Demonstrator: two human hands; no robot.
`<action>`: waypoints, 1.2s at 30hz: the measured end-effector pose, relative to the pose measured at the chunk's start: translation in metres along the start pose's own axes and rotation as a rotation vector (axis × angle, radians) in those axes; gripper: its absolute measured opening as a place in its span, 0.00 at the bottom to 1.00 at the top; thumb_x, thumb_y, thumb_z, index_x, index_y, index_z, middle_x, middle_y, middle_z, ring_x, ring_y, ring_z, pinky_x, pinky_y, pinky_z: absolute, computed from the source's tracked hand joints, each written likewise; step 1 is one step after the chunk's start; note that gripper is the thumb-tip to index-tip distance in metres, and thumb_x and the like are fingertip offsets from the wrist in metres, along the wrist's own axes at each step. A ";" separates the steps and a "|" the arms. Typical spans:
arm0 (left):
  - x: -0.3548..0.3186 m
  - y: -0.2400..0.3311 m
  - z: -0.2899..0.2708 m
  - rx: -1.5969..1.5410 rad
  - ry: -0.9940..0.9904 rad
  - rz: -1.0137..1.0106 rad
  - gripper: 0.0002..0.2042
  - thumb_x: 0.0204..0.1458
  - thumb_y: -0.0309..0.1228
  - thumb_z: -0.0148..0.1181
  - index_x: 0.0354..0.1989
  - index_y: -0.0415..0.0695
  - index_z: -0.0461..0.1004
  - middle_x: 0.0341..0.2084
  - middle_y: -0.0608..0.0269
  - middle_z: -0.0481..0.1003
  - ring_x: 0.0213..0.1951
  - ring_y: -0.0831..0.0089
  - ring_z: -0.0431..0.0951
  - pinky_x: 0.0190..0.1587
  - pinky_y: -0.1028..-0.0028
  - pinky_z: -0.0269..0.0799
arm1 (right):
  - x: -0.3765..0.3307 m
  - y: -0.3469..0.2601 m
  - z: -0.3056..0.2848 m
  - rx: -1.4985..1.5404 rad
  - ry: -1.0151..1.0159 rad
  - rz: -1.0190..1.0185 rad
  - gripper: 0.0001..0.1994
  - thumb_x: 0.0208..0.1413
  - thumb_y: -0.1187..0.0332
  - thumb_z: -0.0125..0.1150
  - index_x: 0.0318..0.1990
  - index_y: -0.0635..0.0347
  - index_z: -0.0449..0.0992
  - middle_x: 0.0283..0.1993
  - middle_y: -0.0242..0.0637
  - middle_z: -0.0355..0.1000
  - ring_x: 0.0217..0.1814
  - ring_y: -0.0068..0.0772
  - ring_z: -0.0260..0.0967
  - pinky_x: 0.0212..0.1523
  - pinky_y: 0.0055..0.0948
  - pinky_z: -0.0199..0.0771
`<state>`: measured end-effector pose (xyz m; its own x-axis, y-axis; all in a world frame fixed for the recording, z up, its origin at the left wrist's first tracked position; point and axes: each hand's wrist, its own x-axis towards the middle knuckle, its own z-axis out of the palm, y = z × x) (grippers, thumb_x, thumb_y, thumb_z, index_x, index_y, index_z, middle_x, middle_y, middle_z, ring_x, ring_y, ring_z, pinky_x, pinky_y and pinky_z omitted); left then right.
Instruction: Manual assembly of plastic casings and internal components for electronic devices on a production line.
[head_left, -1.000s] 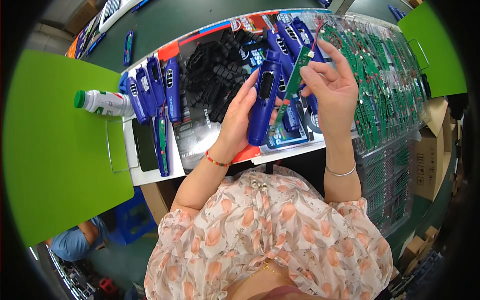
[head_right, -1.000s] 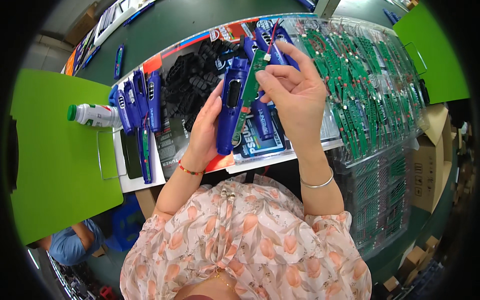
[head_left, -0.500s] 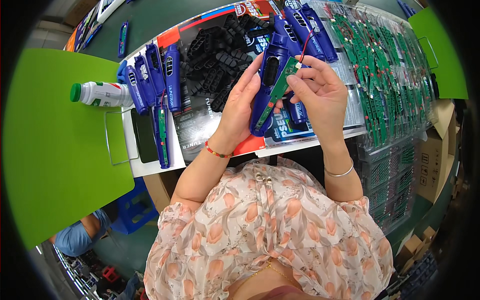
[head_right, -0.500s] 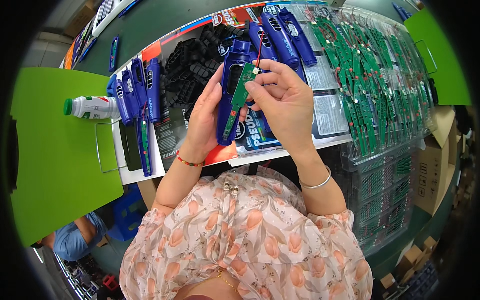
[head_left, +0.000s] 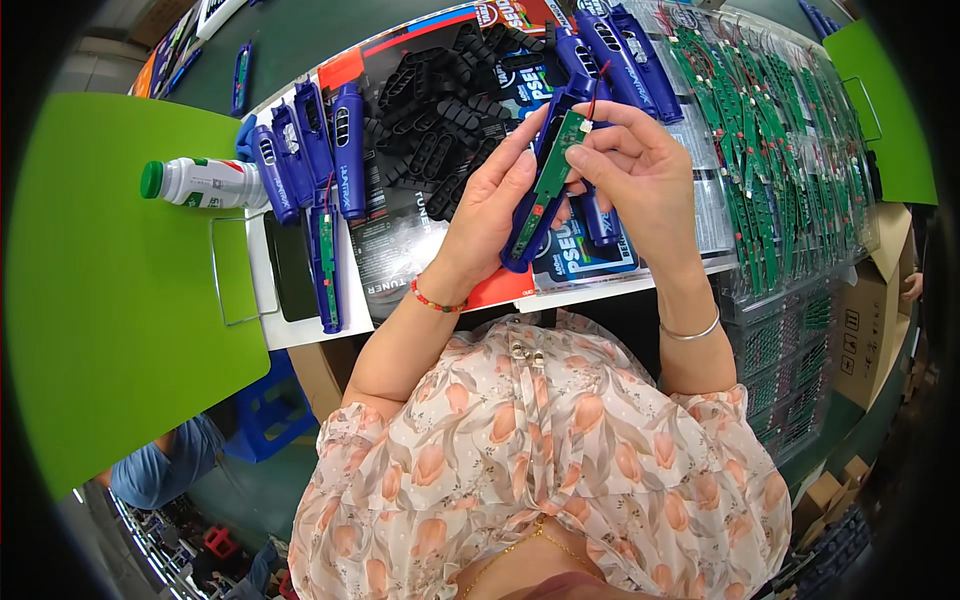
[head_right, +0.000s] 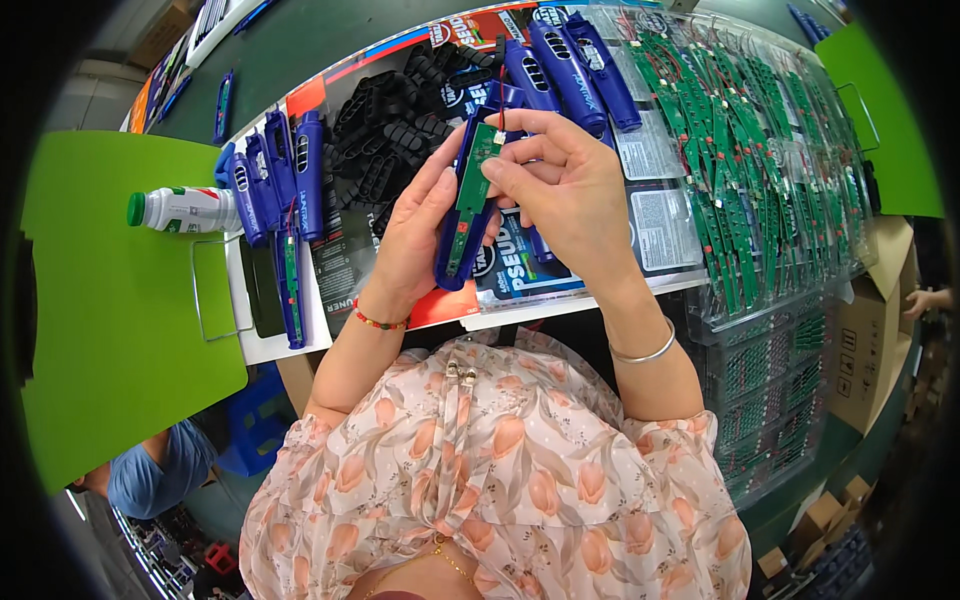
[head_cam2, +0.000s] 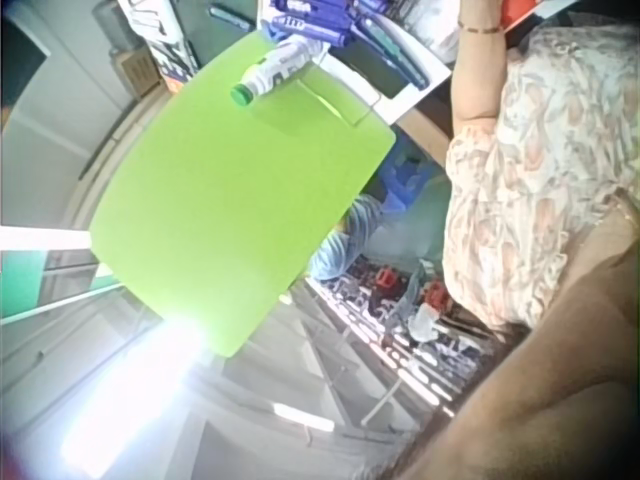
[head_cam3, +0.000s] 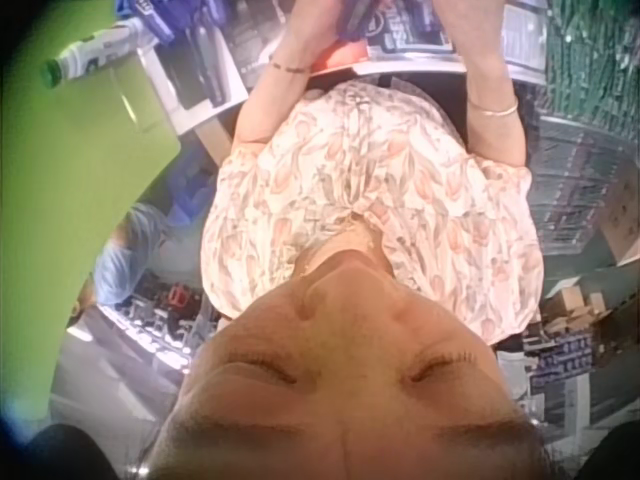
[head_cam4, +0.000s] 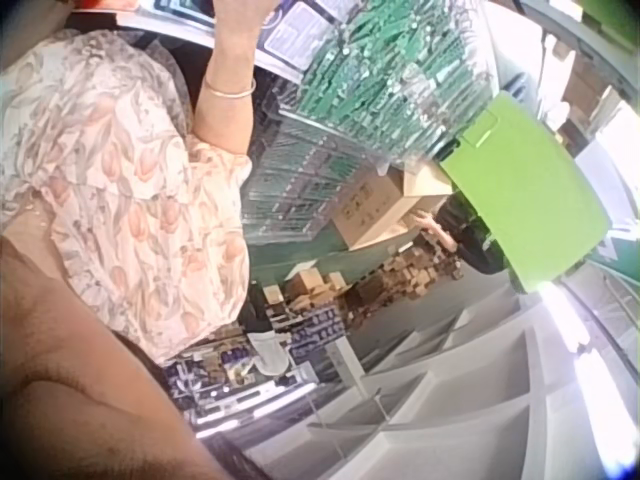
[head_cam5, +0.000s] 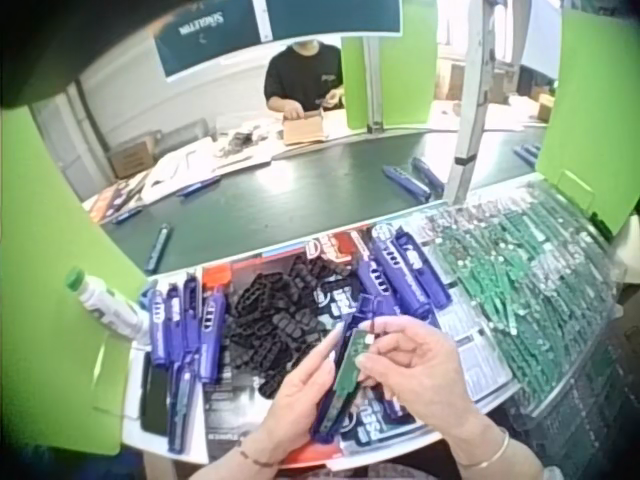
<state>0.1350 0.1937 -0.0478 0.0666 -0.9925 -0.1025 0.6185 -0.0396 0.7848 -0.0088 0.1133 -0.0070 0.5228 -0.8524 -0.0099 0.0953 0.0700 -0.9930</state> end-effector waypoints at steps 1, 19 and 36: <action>0.000 0.000 -0.001 -0.002 -0.001 0.002 0.23 0.67 0.35 0.42 0.70 0.51 0.54 0.38 0.57 0.76 0.31 0.77 0.76 0.35 0.76 0.76 | 0.001 -0.001 0.000 -0.005 -0.004 0.006 0.17 0.54 0.76 0.64 0.52 0.65 0.73 0.33 0.33 0.77 0.32 0.17 0.75 0.22 0.12 0.68; -0.005 -0.005 -0.005 0.023 0.067 0.068 0.23 0.67 0.34 0.43 0.70 0.46 0.54 0.40 0.54 0.76 0.29 0.73 0.76 0.32 0.76 0.75 | 0.001 0.007 0.012 0.023 0.027 0.014 0.15 0.55 0.76 0.63 0.50 0.68 0.75 0.31 0.37 0.78 0.31 0.20 0.76 0.29 0.17 0.74; -0.003 0.013 0.001 0.183 0.087 0.112 0.29 0.60 0.22 0.53 0.70 0.42 0.52 0.39 0.62 0.76 0.29 0.81 0.74 0.32 0.79 0.74 | 0.001 0.010 0.027 -0.276 0.102 -0.177 0.22 0.51 0.79 0.63 0.55 0.64 0.72 0.23 0.33 0.72 0.21 0.19 0.72 0.21 0.21 0.71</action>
<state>0.1419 0.1964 -0.0360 0.1986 -0.9785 -0.0548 0.4516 0.0417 0.8912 0.0156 0.1273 -0.0141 0.4300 -0.8872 0.1671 -0.0629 -0.2141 -0.9748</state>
